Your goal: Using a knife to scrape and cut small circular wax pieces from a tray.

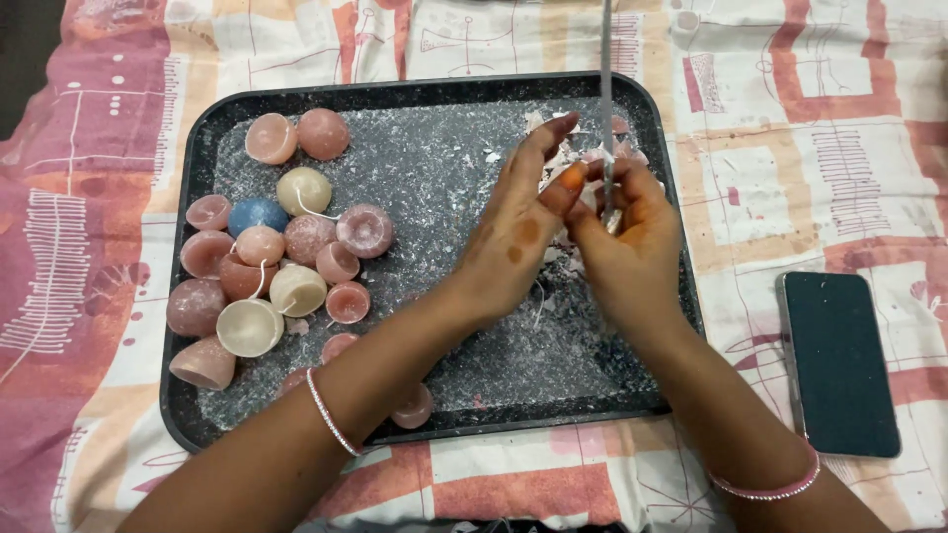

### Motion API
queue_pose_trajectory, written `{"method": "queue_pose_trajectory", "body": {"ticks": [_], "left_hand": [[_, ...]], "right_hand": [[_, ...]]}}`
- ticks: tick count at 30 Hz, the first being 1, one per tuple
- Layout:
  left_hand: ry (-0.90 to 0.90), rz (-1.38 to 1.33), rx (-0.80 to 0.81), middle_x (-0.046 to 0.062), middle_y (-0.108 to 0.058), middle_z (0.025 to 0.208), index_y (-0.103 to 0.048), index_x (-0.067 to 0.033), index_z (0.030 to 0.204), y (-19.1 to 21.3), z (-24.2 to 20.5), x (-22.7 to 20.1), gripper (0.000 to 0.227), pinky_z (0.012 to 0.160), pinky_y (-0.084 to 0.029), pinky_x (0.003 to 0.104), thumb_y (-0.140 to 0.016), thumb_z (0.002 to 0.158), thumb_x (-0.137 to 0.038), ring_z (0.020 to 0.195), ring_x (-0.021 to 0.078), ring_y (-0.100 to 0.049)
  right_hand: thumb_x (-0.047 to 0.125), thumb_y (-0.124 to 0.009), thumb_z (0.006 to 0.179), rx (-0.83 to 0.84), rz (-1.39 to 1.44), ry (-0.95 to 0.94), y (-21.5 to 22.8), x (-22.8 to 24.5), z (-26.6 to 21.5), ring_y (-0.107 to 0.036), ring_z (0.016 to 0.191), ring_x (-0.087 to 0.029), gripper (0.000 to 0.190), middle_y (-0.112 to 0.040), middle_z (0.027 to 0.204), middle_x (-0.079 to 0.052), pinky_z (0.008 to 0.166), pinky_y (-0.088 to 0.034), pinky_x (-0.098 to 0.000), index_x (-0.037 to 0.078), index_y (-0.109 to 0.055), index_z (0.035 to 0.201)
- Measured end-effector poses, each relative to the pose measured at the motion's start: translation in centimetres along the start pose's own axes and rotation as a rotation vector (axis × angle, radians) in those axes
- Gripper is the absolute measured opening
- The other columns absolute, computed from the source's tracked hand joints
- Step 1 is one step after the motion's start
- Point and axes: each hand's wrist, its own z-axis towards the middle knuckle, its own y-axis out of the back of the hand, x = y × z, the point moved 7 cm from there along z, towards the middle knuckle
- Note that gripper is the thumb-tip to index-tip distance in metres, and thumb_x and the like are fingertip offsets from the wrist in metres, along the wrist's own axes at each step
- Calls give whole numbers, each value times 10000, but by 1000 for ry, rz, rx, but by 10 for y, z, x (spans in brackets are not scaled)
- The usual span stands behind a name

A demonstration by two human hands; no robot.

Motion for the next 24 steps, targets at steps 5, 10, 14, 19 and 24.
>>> {"method": "queue_pose_trajectory", "body": {"ticks": [5, 10, 14, 19, 24], "left_hand": [[117, 62, -62, 187, -591, 1409, -421, -83, 1532, 6, 4, -5, 554, 1100, -484, 405, -494, 1074, -385, 1341, 284, -581], [176, -382, -37, 154, -686, 1182, -409, -49, 1545, -3, 5, 23, 534, 1025, -516, 334, -563, 1055, -196, 1146, 182, -645], [121, -321, -131, 118, -673, 1159, -521, -16, 1480, 7, 8, 25, 433, 1018, -526, 306, -574, 1067, -135, 1103, 157, -639], [212, -246, -222, 74, -718, 1141, -641, -15, 1319, 12, 10, 30, 331, 967, -544, 278, -556, 1054, -195, 1078, 119, -663], [222, -304, -260, 48, -724, 962, -739, -21, 1139, 12, 9, 35, 363, 836, -540, 256, -603, 1041, -343, 895, 86, -647]], "right_hand": [[-19, -655, 1033, -46, -139, 82, 7, 24, 2, -628, 981, -61, 215, -658, 1093, -42, 858, -530, -218, 6, -573, 1230], [-6, -652, 993, 8, -167, 73, 2, 26, 2, -620, 959, -71, 275, -653, 1093, -48, 827, -523, -228, 6, -582, 1258], [260, -579, 1083, -20, -455, 106, 11, 35, 6, -591, 822, -86, 253, -637, 904, -41, 712, -455, -270, 16, -646, 1096], [542, -502, 1083, -202, -661, -104, 33, 35, 14, -533, 535, -119, 610, -552, 577, -1, 497, -368, -320, 51, -655, 754], [577, -671, 1009, -239, -1091, 2, 34, 52, 14, -519, 501, -191, 596, -528, 545, -73, 495, -395, -381, 33, -651, 767]]}}
